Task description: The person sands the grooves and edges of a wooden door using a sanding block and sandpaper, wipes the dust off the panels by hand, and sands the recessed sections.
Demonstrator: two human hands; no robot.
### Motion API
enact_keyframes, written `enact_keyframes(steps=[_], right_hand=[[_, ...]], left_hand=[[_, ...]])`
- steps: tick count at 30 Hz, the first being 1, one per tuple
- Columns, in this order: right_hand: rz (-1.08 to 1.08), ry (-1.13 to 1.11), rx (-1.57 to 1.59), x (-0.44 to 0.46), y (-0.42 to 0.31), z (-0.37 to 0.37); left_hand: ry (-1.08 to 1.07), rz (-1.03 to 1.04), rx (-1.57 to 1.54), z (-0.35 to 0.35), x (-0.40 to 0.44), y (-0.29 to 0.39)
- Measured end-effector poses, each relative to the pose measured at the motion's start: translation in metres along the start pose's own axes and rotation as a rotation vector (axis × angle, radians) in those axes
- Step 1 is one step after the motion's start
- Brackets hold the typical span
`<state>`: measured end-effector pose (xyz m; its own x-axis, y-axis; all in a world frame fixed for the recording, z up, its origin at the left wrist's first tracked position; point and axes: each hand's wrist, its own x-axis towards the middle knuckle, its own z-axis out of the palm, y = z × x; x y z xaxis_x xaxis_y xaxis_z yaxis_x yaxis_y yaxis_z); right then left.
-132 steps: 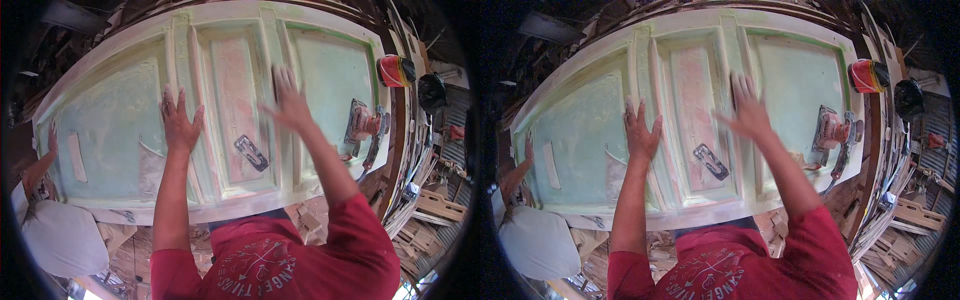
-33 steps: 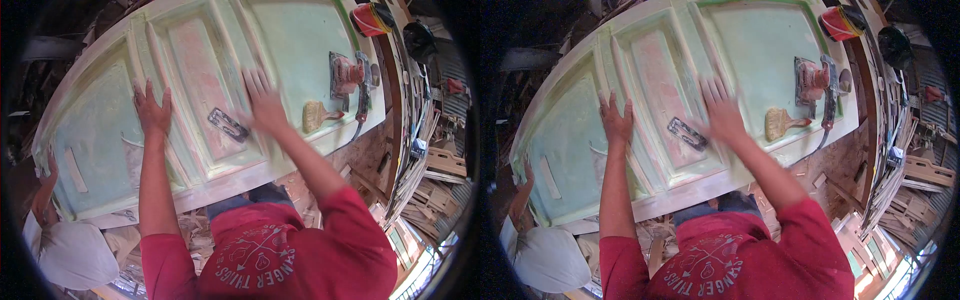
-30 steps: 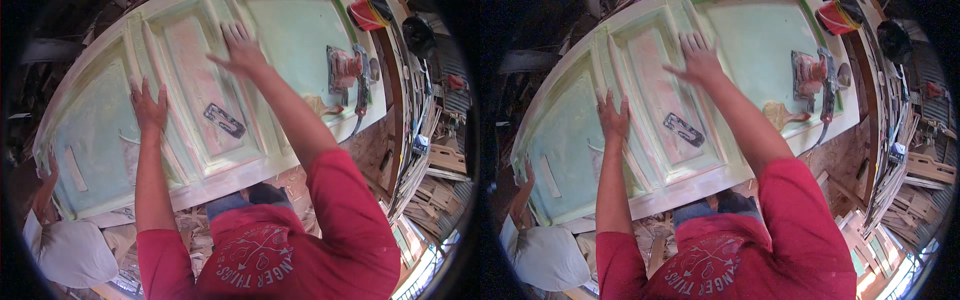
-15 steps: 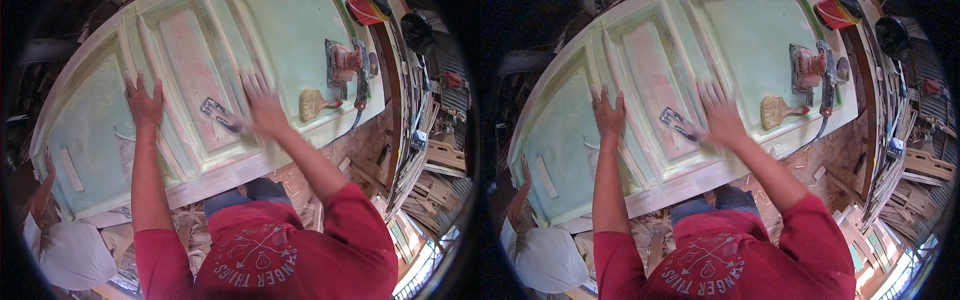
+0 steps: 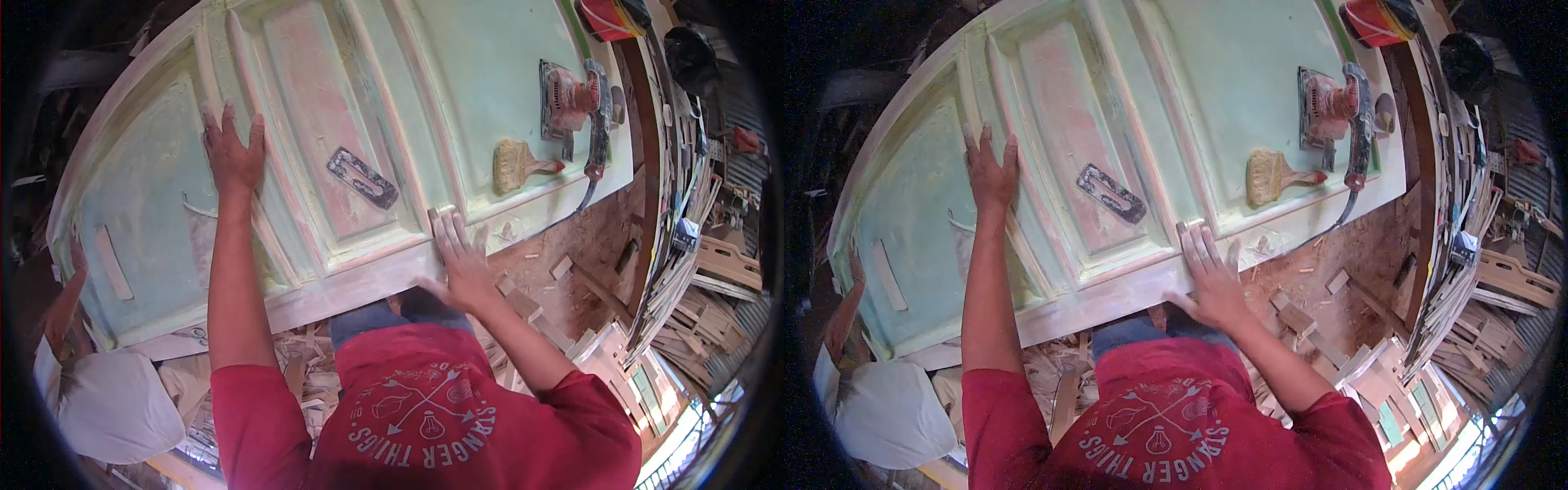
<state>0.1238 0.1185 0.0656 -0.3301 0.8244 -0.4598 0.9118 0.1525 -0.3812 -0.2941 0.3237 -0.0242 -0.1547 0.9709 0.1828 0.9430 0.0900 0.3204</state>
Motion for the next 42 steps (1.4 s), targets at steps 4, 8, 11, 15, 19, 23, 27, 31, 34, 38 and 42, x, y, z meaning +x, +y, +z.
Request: enact_keyframes(steps=[4, 8, 11, 15, 19, 23, 27, 31, 34, 38, 42], right_hand=[[-0.09, 0.2, -0.037, 0.103, -0.002, -0.038], [-0.157, 0.495, -0.041, 0.284, -0.008, -0.08], [-0.144, 0.575, -0.045, 0.299, -0.012, -0.08], [-0.116, 0.377, 0.065, 0.135, -0.001, -0.032], [0.005, 0.061, -0.019, 0.026, -0.012, -0.018], [-0.055, 0.261, -0.082, 0.147, -0.007, -0.049], [-0.121, 0.419, -0.057, 0.341, -0.023, -0.12], [-0.134, 0.514, -0.048, 0.327, -0.017, -0.097], [-0.171, 0.374, -0.03, 0.168, -0.003, -0.047], [-0.009, 0.064, -0.027, 0.041, -0.008, -0.019], [-0.116, 0.26, -0.036, 0.15, -0.007, -0.054]], left_hand=[[-0.006, 0.011, -0.016, 0.002, 0.001, 0.004], [-0.013, 0.009, -0.016, 0.0, 0.0, 0.002], [-0.012, 0.012, -0.018, 0.005, -0.001, -0.004], [-0.002, -0.003, -0.029, 0.002, 0.0, -0.001], [0.025, -0.001, -0.041, 0.0, 0.001, 0.0], [0.01, 0.008, -0.037, 0.001, 0.001, 0.002], [0.007, 0.018, -0.028, 0.004, -0.001, -0.003], [0.01, 0.018, -0.03, 0.004, -0.003, 0.0], [0.016, 0.012, -0.038, 0.001, -0.001, 0.002], [0.024, 0.01, -0.037, -0.001, -0.001, 0.003], [0.028, 0.001, -0.027, 0.0, -0.001, 0.005]])
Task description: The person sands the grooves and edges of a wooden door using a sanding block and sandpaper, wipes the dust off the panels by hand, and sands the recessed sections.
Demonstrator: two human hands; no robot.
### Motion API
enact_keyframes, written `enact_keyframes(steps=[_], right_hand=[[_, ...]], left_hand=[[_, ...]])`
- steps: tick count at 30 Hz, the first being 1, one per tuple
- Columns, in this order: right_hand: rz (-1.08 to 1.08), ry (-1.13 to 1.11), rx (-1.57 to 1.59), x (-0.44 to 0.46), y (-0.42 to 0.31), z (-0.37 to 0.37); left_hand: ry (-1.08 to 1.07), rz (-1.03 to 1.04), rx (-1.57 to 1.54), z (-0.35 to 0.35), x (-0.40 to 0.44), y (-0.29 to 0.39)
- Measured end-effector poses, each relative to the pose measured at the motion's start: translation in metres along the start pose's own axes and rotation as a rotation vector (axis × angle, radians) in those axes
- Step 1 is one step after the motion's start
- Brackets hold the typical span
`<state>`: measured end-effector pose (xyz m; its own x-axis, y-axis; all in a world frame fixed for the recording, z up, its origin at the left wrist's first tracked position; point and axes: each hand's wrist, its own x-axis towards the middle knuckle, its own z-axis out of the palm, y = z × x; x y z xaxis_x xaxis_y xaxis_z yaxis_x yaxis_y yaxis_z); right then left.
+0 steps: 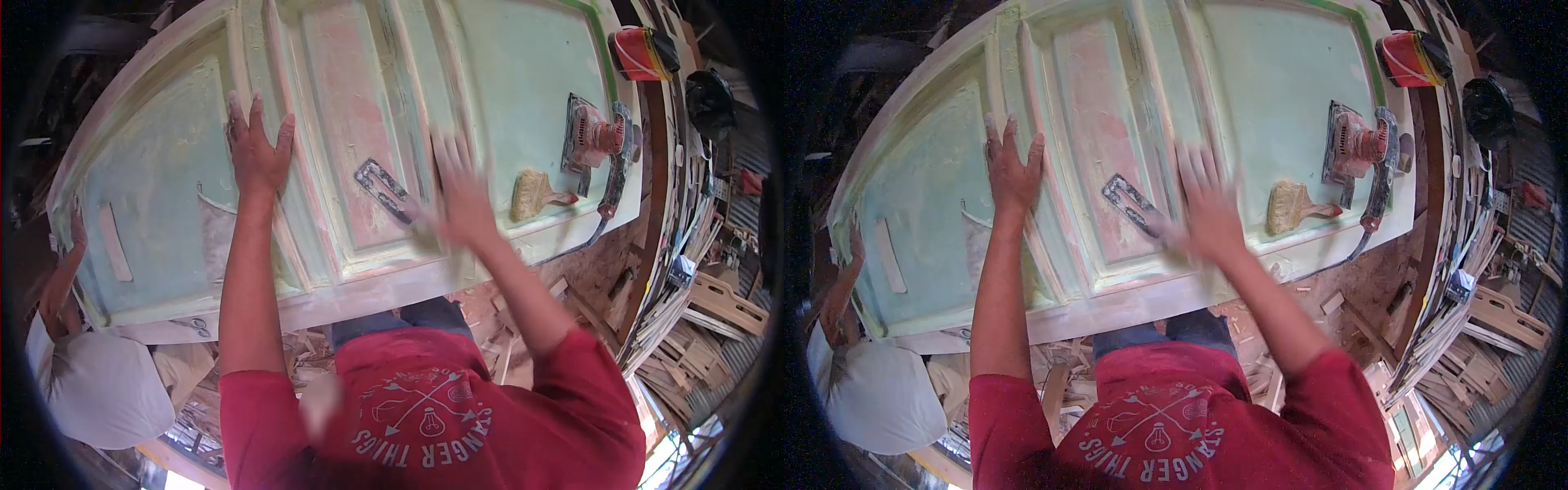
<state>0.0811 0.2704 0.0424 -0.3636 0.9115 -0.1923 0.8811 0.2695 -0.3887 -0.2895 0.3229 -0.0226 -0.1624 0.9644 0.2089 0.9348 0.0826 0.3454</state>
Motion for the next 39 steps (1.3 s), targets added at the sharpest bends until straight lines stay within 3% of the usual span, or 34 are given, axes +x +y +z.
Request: enact_keyframes(steps=[3, 5, 8, 10, 14, 15, 18, 22, 24, 28, 30, 31, 34, 37, 39], right_hand=[[-0.074, 0.234, -0.016, 0.182, 0.022, 0.006], [-0.056, 0.256, -0.019, 0.253, 0.02, -0.004], [-0.049, 0.299, -0.051, 0.221, 0.014, -0.001], [-0.061, 0.25, 0.014, 0.129, 0.015, 0.008], [0.073, -0.101, 0.022, -0.101, -0.01, 0.018], [0.125, -0.172, -0.017, -0.118, -0.022, 0.009], [0.03, -0.112, -0.073, -0.059, -0.008, 0.005], [-0.069, 0.269, -0.038, 0.154, 0.012, 0.004], [-0.035, 0.248, -0.048, 0.246, 0.018, -0.004], [-0.032, 0.278, -0.053, 0.203, 0.011, -0.002], [-0.054, 0.22, -0.01, 0.094, 0.011, 0.012], [-0.038, 0.121, 0.106, 0.029, 0.0, 0.006], [0.154, -0.222, 0.048, -0.121, -0.021, 0.003], [0.143, -0.136, 0.072, -0.107, -0.02, 0.009], [0.075, -0.011, 0.011, -0.013, -0.013, -0.003]], left_hand=[[-0.002, 0.02, -0.019, 0.0, 0.0, -0.002], [-0.004, 0.022, -0.012, 0.001, 0.0, -0.002], [-0.01, 0.02, -0.016, 0.001, 0.0, -0.002], [-0.017, 0.003, -0.015, 0.0, -0.003, -0.002], [-0.029, -0.002, -0.009, -0.003, 0.003, 0.001], [-0.034, 0.002, -0.012, -0.003, 0.0, 0.001], [-0.022, 0.013, 0.004, -0.002, 0.0, 0.0], [-0.033, 0.011, 0.004, -0.001, -0.002, -0.003], [-0.056, -0.003, 0.002, -0.002, 0.0, 0.0], [-0.033, 0.013, 0.001, 0.0, 0.0, -0.002], [-0.033, 0.009, 0.0, 0.0, 0.0, -0.003], [-0.029, 0.009, -0.003, 0.0, 0.002, -0.003], [-0.035, -0.003, -0.003, -0.003, -0.001, -0.002], [-0.048, 0.008, -0.007, -0.001, -0.001, 0.002], [-0.043, 0.0, 0.0, 0.0, 0.0, -0.002]])
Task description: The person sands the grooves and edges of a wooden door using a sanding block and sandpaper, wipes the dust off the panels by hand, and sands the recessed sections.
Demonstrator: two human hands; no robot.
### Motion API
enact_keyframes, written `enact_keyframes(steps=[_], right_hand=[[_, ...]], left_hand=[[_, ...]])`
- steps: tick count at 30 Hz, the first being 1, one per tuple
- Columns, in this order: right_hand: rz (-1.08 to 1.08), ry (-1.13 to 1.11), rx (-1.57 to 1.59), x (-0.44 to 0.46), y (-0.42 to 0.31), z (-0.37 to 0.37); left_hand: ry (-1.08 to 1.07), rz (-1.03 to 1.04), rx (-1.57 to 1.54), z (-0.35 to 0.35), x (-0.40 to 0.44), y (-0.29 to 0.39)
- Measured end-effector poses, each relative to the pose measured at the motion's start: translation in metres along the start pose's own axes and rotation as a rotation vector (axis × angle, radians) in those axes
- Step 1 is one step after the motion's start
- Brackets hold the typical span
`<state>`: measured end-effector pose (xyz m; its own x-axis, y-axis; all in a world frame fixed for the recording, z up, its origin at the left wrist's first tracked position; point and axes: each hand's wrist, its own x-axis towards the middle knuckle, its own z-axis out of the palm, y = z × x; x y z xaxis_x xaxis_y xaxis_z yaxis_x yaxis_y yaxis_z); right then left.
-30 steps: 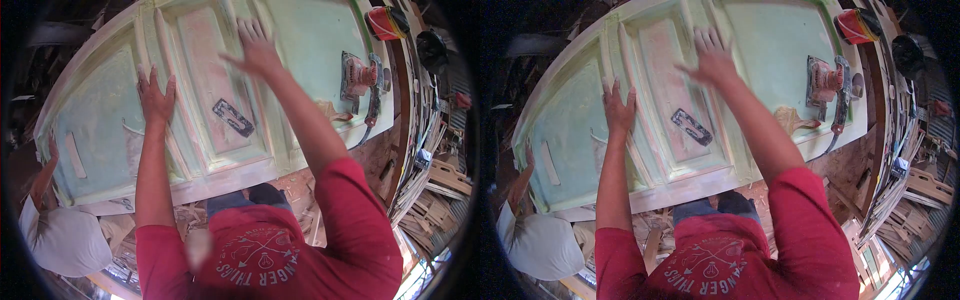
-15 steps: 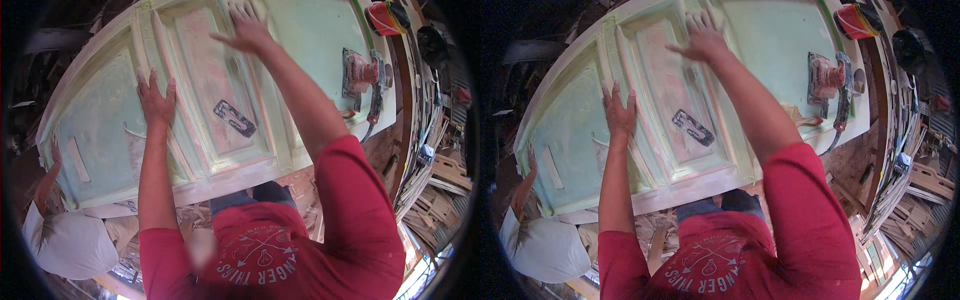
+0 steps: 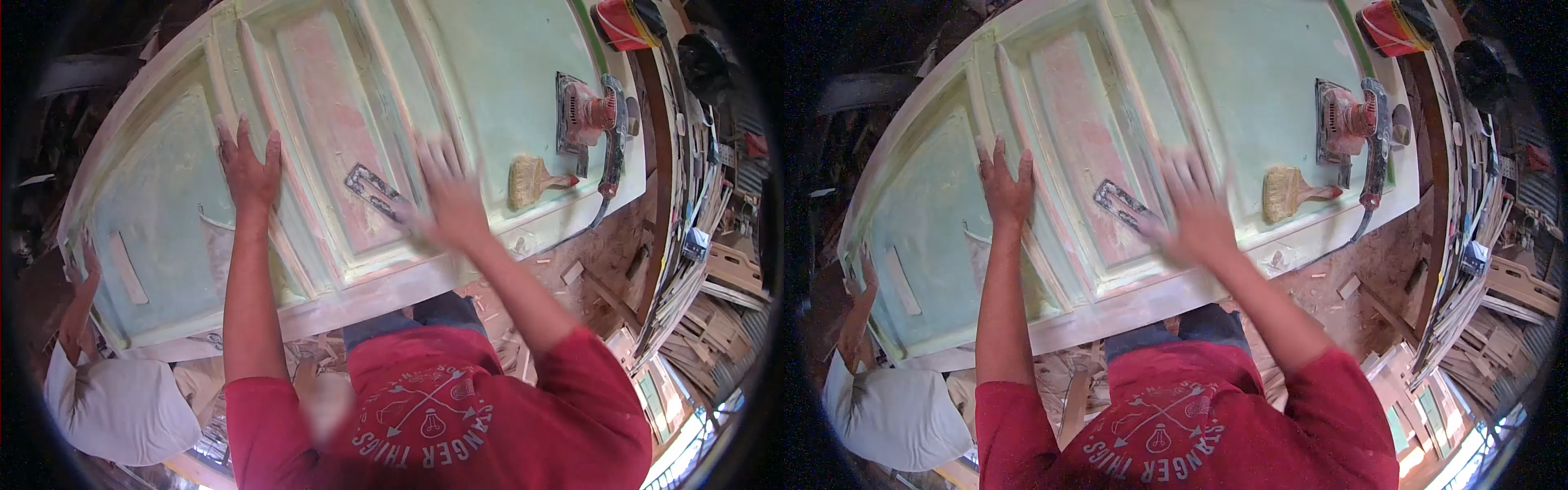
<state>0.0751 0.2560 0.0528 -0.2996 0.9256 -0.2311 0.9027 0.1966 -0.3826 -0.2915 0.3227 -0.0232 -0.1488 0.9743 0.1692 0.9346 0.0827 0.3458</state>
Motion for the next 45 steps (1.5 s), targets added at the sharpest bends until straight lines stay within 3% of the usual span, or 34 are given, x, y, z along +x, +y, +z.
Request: enact_keyframes(steps=[3, 5, 6, 8, 10, 12, 14, 17, 19, 24, 26, 28, 30, 31, 34, 35, 38, 42, 45], right_hand=[[-0.119, 0.323, 0.0, 0.171, 0.013, 0.011], [-0.047, 0.284, -0.001, 0.248, 0.002, -0.003], [-0.055, 0.303, 0.001, 0.242, 0.003, 0.001], [-0.078, 0.331, -0.013, 0.22, 0.009, 0.007], [-0.143, 0.3, 0.0, 0.122, 0.025, 0.027], [-0.075, 0.15, 0.078, -0.007, 0.012, 0.021], [0.058, -0.138, 0.026, -0.11, 0.001, 0.016], [0.065, -0.182, 0.029, -0.111, -0.002, 0.009], [-0.017, -0.055, 0.007, -0.046, 0.009, 0.012], [-0.087, 0.346, -0.002, 0.231, 0.007, 0.003], [-0.088, 0.357, 0.014, 0.257, 0.004, 0.001], [-0.115, 0.276, 0.026, 0.227, 0.013, -0.004], [-0.155, 0.271, -0.001, 0.121, 0.025, 0.018], [-0.13, 0.178, 0.136, 0.056, 0.018, 0.017], [0.074, -0.203, 0.036, -0.104, -0.002, 0.006], [0.075, -0.227, 0.017, -0.129, 0.005, 0.015], [-0.012, -0.111, -0.019, -0.059, 0.008, 0.005], [-0.07, 0.216, -0.083, 0.165, 0.006, -0.005], [-0.027, 0.24, -0.086, 0.283, -0.004, -0.017]], left_hand=[[0.0, 0.006, 0.014, 0.001, 0.0, -0.001], [0.011, 0.022, 0.0, 0.004, 0.005, -0.002], [0.006, 0.023, -0.002, 0.001, 0.002, -0.003], [0.001, 0.034, -0.007, 0.0, 0.0, -0.004], [0.013, 0.027, -0.015, 0.002, 0.0, -0.003], [0.007, 0.023, -0.004, 0.002, 0.0, -0.005], [0.008, 0.018, -0.004, -0.001, -0.001, 0.0], [0.013, 0.023, 0.004, -0.001, -0.001, -0.001], [0.02, 0.026, -0.001, 0.0, 0.005, 0.002], [-0.009, 0.022, 0.035, -0.001, 0.001, 0.0], [0.004, 0.029, 0.019, 0.002, 0.003, -0.003], [-0.012, 0.019, 0.007, 0.001, -0.005, -0.005], [-0.007, -0.001, -0.005, 0.001, 0.0, -0.003], [-0.013, -0.009, -0.01, -0.001, 0.001, -0.001], [-0.034, -0.028, -0.009, -0.007, -0.004, 0.005], [-0.028, -0.025, -0.007, -0.007, -0.002, 0.005], [-0.033, -0.01, 0.012, -0.006, -0.002, 0.007], [-0.027, -0.018, 0.016, -0.007, -0.001, 0.006], [-0.003, -0.024, -0.035, -0.005, -0.001, 0.005]])
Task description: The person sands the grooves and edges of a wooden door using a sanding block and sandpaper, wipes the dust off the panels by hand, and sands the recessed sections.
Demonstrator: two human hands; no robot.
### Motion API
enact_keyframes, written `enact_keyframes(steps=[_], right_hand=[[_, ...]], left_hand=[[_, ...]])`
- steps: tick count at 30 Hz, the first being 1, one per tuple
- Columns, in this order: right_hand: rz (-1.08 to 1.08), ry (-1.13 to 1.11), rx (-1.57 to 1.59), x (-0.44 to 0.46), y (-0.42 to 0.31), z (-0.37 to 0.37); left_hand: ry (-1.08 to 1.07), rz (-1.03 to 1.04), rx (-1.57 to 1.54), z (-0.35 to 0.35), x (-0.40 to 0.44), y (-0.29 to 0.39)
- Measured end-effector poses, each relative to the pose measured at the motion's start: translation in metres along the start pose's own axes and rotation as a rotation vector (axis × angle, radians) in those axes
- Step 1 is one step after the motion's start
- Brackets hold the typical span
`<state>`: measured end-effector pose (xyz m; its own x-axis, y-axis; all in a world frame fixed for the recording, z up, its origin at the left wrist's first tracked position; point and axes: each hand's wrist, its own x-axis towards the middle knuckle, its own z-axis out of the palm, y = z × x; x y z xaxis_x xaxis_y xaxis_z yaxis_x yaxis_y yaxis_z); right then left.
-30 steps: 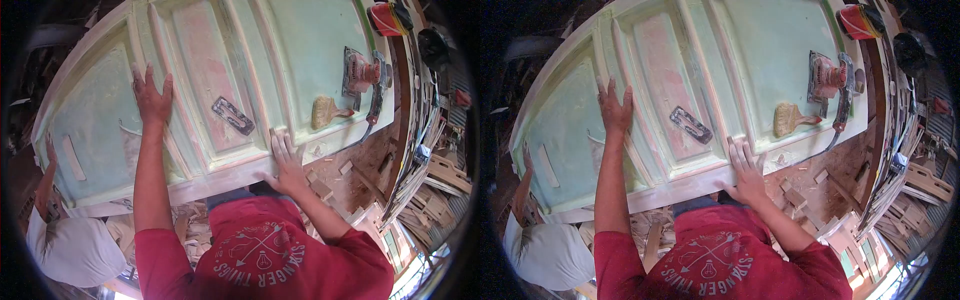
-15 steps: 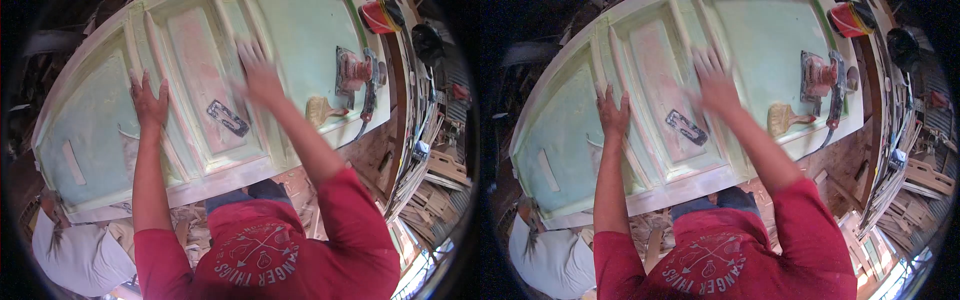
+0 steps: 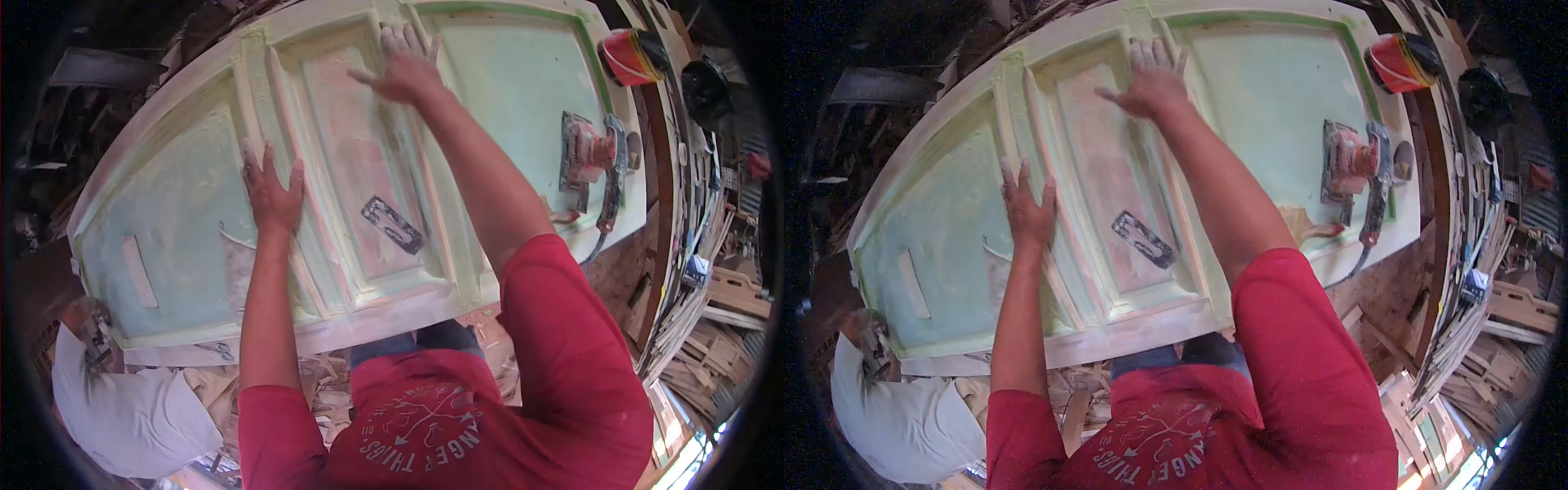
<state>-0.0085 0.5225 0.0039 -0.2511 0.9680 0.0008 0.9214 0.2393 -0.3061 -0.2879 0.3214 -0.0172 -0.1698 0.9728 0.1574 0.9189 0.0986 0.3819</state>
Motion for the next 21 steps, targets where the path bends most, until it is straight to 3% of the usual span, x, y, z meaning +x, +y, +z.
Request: enact_keyframes(steps=[3, 6, 8, 11, 14, 17, 21], right_hand=[[-0.026, -0.044, 0.029, 0.001, 0.003, -0.002], [-0.078, -0.094, 0.021, -0.12, 0.009, -0.021], [0.002, -0.272, 0.056, -0.193, -0.002, -0.044], [0.04, -0.311, 0.036, -0.185, -0.01, -0.048], [-0.041, -0.082, 0.025, -0.056, 0.002, -0.015], [0.025, -0.049, 0.043, 0.077, -0.004, 0.003], [-0.012, 0.0, 0.061, 0.065, 0.005, 0.014]], left_hand=[[-0.036, -0.002, 0.028, -0.006, 0.001, 0.004], [-0.015, -0.008, 0.018, -0.006, 0.0, 0.005], [-0.025, -0.021, 0.004, -0.009, 0.001, 0.007], [-0.046, -0.036, -0.001, -0.011, -0.002, 0.008], [-0.034, -0.026, -0.004, -0.011, 0.006, 0.01], [-0.039, -0.03, 0.001, -0.011, 0.006, 0.008], [-0.05, -0.035, -0.019, -0.012, 0.002, 0.01]])
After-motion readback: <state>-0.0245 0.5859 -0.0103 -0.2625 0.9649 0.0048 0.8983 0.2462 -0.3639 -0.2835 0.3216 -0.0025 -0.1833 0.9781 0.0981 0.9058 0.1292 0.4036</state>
